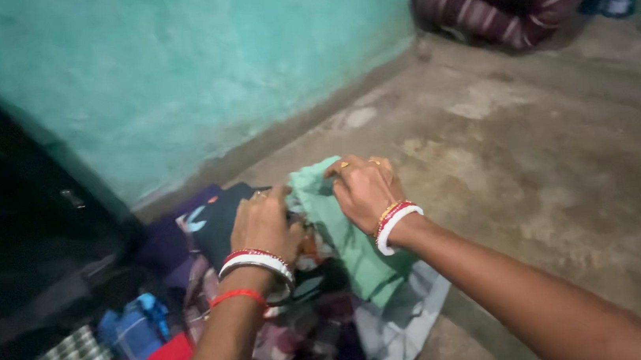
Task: The person packs a suitcase by folding and placing various items of clothing, including shirts, pants, and a green garment, into the open case.
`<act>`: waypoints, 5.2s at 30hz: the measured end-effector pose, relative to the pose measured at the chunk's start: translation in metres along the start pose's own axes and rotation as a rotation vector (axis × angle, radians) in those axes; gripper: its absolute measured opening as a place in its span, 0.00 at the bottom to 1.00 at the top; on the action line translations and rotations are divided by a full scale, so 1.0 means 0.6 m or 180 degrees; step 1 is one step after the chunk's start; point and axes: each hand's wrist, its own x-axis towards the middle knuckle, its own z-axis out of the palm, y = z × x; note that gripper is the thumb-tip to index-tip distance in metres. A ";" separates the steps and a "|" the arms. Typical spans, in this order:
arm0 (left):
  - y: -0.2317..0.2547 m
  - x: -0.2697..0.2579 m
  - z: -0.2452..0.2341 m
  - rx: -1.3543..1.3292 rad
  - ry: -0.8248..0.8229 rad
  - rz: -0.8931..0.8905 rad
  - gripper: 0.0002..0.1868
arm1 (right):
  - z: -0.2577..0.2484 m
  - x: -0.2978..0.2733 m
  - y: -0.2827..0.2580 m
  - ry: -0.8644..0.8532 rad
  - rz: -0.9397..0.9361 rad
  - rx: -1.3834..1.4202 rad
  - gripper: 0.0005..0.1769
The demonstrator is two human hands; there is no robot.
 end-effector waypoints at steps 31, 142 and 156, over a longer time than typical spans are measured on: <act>-0.314 -0.381 -0.429 0.0889 -0.0178 -0.2092 0.22 | 0.078 -0.045 -0.564 -0.0682 -0.1830 0.0781 0.14; -0.447 -0.477 -0.517 -0.2720 0.2975 -0.3894 0.54 | 0.082 0.013 -0.889 -0.1248 -0.1601 0.2260 0.20; -0.358 -0.417 -0.521 -0.1034 0.2662 -0.2168 0.38 | 0.069 0.101 -0.824 -0.0269 0.0605 0.4605 0.15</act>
